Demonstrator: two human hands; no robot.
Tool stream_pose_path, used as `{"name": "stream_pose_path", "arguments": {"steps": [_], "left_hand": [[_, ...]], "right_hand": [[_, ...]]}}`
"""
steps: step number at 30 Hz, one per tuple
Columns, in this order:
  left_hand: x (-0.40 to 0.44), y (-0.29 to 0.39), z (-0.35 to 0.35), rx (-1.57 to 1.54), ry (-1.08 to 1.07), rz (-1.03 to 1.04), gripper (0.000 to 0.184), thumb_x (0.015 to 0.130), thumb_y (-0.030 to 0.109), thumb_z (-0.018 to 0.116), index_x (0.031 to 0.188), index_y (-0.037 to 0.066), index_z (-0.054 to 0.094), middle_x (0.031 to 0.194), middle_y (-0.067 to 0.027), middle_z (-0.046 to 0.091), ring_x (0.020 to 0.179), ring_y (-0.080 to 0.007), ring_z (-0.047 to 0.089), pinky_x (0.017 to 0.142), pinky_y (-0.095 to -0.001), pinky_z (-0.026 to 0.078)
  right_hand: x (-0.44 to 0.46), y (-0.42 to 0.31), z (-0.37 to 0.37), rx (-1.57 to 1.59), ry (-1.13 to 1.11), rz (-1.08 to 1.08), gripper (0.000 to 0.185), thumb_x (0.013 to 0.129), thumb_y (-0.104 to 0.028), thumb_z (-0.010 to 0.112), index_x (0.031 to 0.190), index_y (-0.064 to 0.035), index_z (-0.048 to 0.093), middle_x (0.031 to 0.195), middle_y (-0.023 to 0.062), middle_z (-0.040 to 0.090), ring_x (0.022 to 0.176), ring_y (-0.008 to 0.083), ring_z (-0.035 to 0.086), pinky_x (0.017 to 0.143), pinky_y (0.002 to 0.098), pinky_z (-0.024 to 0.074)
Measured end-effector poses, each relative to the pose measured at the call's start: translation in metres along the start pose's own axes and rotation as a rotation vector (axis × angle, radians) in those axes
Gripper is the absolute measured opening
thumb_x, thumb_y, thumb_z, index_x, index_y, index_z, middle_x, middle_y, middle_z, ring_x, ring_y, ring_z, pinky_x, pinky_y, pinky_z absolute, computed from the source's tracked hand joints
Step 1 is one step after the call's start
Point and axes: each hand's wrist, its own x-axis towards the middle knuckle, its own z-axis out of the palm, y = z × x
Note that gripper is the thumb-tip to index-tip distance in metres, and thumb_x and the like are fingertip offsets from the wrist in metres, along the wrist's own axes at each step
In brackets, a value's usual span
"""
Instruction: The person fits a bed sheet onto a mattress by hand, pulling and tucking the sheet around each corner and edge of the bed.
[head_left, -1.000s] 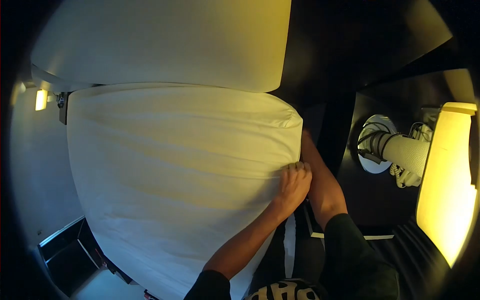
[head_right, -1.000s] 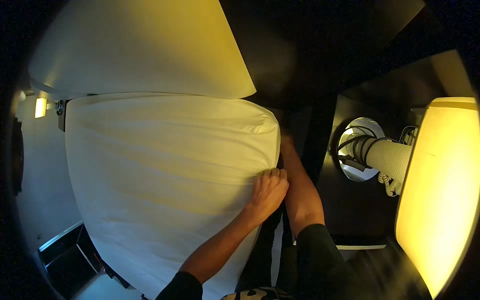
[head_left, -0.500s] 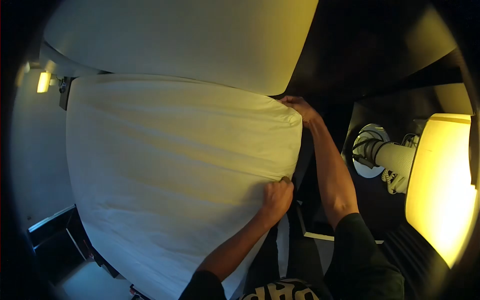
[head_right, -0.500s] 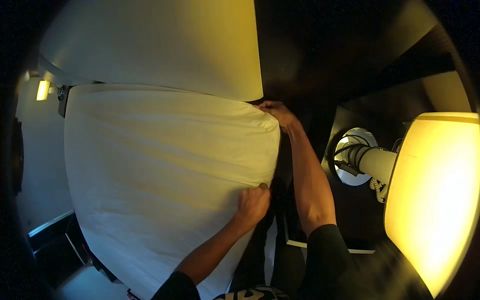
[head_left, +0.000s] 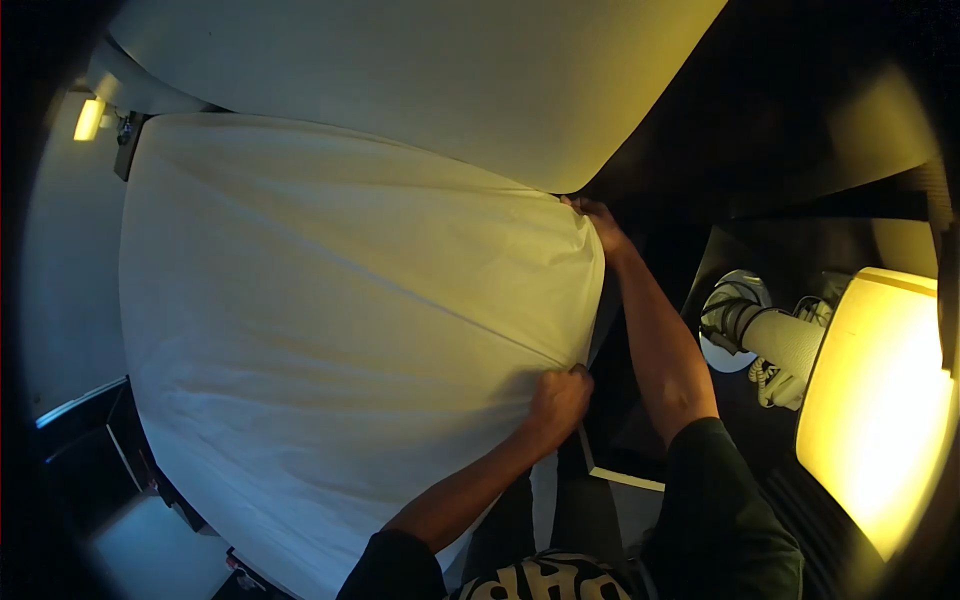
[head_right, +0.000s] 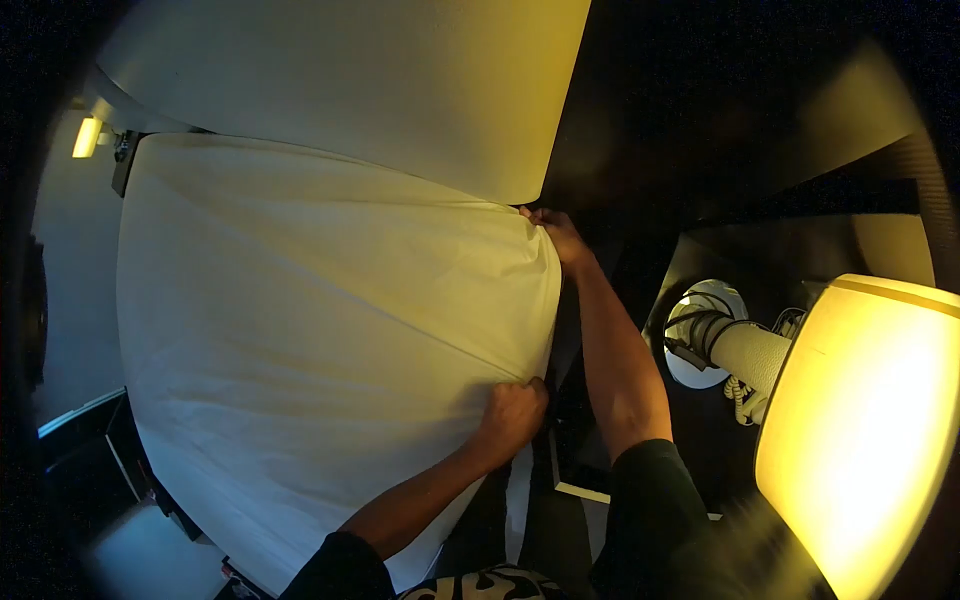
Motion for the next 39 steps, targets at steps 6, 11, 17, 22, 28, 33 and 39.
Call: {"name": "stream_pose_path", "arguments": {"steps": [6,11,17,22,28,33,39], "left_hand": [[-0.002,-0.003,0.003,0.061,-0.081,-0.016,0.01,0.071,0.01,0.064,0.066,0.007,0.055,0.056,-0.0073,0.059,0.054,-0.0177,0.063,0.046,-0.0274,0.045],[-0.007,-0.002,0.001,0.076,-0.113,-0.001,0.009,0.071,0.01,0.064,0.068,0.006,0.056,0.056,-0.0086,0.06,0.054,-0.0195,0.063,0.046,-0.0294,0.045],[-0.006,-0.009,0.012,-0.082,-0.041,0.003,0.008,0.069,0.003,0.059,0.065,0.003,0.052,0.053,-0.0158,0.056,0.048,-0.0269,0.06,0.042,-0.037,0.043],[0.002,-0.011,0.008,-0.02,-0.165,-0.042,0.006,0.071,0.008,0.061,0.065,0.006,0.06,0.059,-0.0133,0.061,0.055,-0.0236,0.064,0.047,-0.0337,0.047],[-0.006,-0.016,0.027,-0.067,-0.004,0.005,0.009,0.07,0.004,0.058,0.062,0.003,0.054,0.053,-0.0158,0.057,0.047,-0.0262,0.059,0.04,-0.0365,0.044],[-0.002,-0.02,0.012,-0.073,0.047,0.028,0.009,0.07,0.005,0.058,0.062,0.004,0.054,0.053,-0.0144,0.057,0.047,-0.0257,0.059,0.042,-0.0382,0.044],[-0.002,-0.016,0.026,-0.028,-0.077,-0.069,0.008,0.069,0.005,0.06,0.062,0.004,0.056,0.053,-0.0146,0.057,0.048,-0.0263,0.059,0.044,-0.0393,0.045]], "right_hand": [[0.008,0.048,-0.011,0.222,0.063,-0.047,0.041,0.092,-0.03,0.05,0.124,-0.0037,0.05,0.116,0.0089,0.056,0.101,0.0161,0.054,0.088,0.0303,0.0437],[-0.001,0.044,-0.005,0.335,0.041,0.037,0.044,0.093,-0.029,0.047,0.129,-0.0027,0.046,0.127,0.0108,0.051,0.11,0.018,0.051,0.092,0.0301,0.0416],[0.029,0.067,-0.033,-0.129,-0.147,0.048,0.045,0.093,-0.032,0.046,0.127,-0.0033,0.048,0.127,0.0115,0.052,0.113,0.0222,0.05,0.093,0.0321,0.0406],[0.018,0.036,-0.033,-0.627,-0.1,0.067,0.042,0.091,-0.033,0.041,0.117,-0.0038,0.054,0.118,0.0153,0.056,0.106,0.0258,0.052,0.091,0.0359,0.0402],[0.046,0.045,-0.044,-0.801,-0.309,-0.102,0.042,0.088,-0.033,0.038,0.109,-0.0037,0.06,0.114,0.0177,0.057,0.1,0.0258,0.053,0.087,0.0381,0.0407],[0.039,0.027,-0.024,-1.207,-0.183,-0.236,0.042,0.087,-0.037,0.045,0.111,-0.0054,0.06,0.117,0.0163,0.057,0.105,0.0245,0.054,0.09,0.0365,0.0405],[0.042,-0.006,-0.015,-0.857,-0.376,0.074,0.038,0.091,-0.029,0.049,0.121,-0.0066,0.054,0.125,0.0087,0.053,0.114,0.0208,0.049,0.098,0.0369,0.0363]]}}
